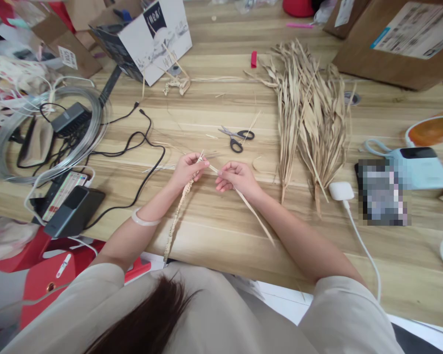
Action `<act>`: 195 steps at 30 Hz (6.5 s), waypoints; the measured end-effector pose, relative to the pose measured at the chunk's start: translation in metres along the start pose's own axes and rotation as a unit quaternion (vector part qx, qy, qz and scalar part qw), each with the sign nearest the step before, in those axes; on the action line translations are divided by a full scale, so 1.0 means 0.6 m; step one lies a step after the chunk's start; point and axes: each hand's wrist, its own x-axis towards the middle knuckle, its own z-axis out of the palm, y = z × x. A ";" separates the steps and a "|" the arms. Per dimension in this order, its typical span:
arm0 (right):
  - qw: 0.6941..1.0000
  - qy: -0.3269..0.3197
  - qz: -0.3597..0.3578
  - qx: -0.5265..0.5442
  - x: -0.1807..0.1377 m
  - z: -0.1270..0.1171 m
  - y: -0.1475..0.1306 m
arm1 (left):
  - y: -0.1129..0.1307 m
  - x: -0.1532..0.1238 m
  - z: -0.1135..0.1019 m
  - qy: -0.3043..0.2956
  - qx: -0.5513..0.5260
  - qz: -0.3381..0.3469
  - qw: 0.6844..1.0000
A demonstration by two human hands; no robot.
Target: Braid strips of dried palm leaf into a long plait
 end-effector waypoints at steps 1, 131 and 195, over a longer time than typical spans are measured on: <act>1.000 -0.005 0.004 -0.007 0.000 0.000 0.000 | 0.000 0.000 0.000 0.000 0.000 -0.001 1.000; 0.973 -0.124 0.108 0.163 -0.007 -0.003 0.003 | -0.006 -0.010 0.008 -0.094 0.028 0.005 0.995; 0.975 -0.143 0.086 0.147 -0.002 -0.002 0.013 | 0.001 -0.021 0.015 -0.129 0.035 -0.024 0.991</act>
